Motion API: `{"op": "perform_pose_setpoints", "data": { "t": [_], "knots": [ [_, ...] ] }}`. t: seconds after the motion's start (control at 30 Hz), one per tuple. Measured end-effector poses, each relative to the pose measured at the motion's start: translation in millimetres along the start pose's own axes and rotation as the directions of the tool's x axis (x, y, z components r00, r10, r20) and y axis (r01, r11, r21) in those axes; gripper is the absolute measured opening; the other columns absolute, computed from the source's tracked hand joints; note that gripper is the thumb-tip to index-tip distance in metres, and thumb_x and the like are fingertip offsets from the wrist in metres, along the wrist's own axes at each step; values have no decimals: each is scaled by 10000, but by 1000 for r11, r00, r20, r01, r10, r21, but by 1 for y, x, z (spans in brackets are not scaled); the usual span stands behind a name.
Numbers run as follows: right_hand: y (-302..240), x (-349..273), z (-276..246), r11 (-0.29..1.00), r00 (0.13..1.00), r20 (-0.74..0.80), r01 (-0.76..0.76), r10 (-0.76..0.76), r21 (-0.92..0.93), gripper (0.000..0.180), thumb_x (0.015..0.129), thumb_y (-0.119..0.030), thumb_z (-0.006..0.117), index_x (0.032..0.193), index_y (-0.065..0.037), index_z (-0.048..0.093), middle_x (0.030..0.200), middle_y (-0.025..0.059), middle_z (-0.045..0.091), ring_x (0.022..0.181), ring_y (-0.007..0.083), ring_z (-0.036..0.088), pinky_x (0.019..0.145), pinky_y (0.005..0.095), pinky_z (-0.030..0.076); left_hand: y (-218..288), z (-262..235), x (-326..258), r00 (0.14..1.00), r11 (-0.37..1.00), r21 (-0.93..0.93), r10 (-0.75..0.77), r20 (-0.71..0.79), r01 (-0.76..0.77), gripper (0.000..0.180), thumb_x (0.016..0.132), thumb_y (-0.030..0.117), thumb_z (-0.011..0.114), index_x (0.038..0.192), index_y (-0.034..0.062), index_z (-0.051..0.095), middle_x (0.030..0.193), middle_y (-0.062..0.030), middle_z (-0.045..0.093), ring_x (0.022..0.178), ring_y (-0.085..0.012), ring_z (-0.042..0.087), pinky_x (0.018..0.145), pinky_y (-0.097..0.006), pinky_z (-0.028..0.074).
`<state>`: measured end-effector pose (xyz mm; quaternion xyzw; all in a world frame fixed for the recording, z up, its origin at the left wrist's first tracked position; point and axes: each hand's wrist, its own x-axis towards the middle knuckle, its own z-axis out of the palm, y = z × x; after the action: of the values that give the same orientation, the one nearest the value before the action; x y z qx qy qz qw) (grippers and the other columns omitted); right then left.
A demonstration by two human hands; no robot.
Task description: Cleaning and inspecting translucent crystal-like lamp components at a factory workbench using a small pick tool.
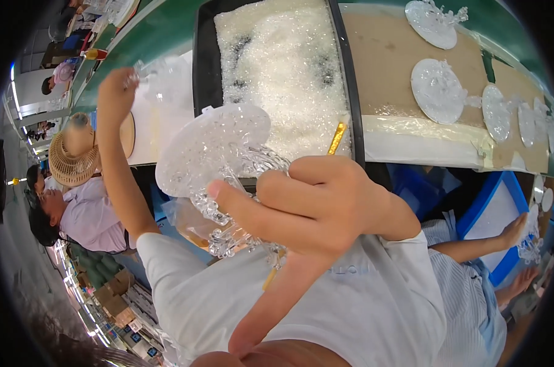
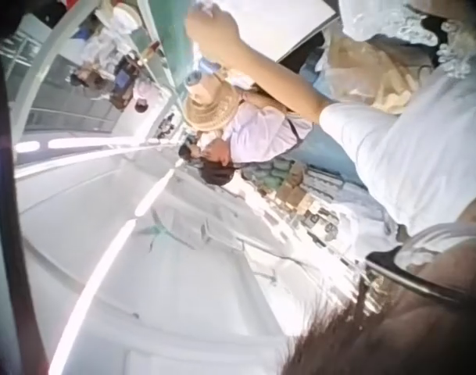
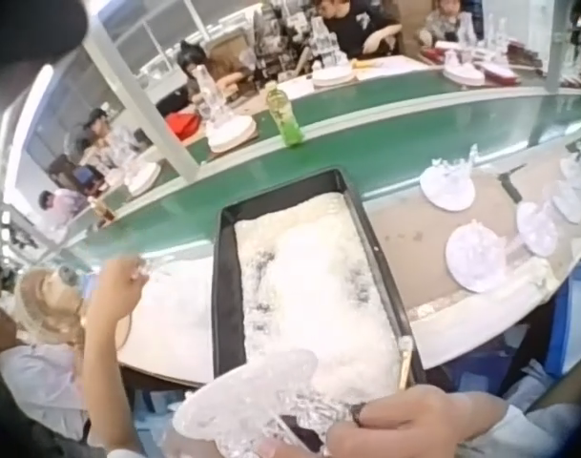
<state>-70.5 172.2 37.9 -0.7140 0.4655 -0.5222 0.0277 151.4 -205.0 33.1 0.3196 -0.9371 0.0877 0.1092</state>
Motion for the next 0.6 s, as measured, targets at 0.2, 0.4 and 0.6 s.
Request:
{"op": "perform_pose_setpoints", "data": {
  "t": [0.2,0.4,0.6],
  "knots": [
    [-5,-9,11,999,997,-78,3,1,46,1277,523,-1018,281,1004,89,698,663,28,601,443,124,321,413,265,195,-3,35,-44,991,993,-88,-66,116,77,265,811,153,711,1035,14,680,981,-177,683,889,-325,662,794,-378,510],
    [-19,-9,7,1000,1000,-25,-4,4,8,1180,576,-971,384,995,87,693,730,33,653,469,117,358,425,259,208,38,-46,-30,945,995,-9,-101,-312,104,233,828,201,694,1001,46,696,892,-147,682,796,-316,665,714,-380,514],
    [1,-31,32,955,979,-87,155,-182,-254,521,750,-471,703,1029,-32,681,922,101,714,515,114,430,440,233,255,137,-57,23,859,989,8,134,-494,-149,202,846,208,646,961,49,693,695,-182,647,651,-389,644,630,-426,519]
  ]
}}
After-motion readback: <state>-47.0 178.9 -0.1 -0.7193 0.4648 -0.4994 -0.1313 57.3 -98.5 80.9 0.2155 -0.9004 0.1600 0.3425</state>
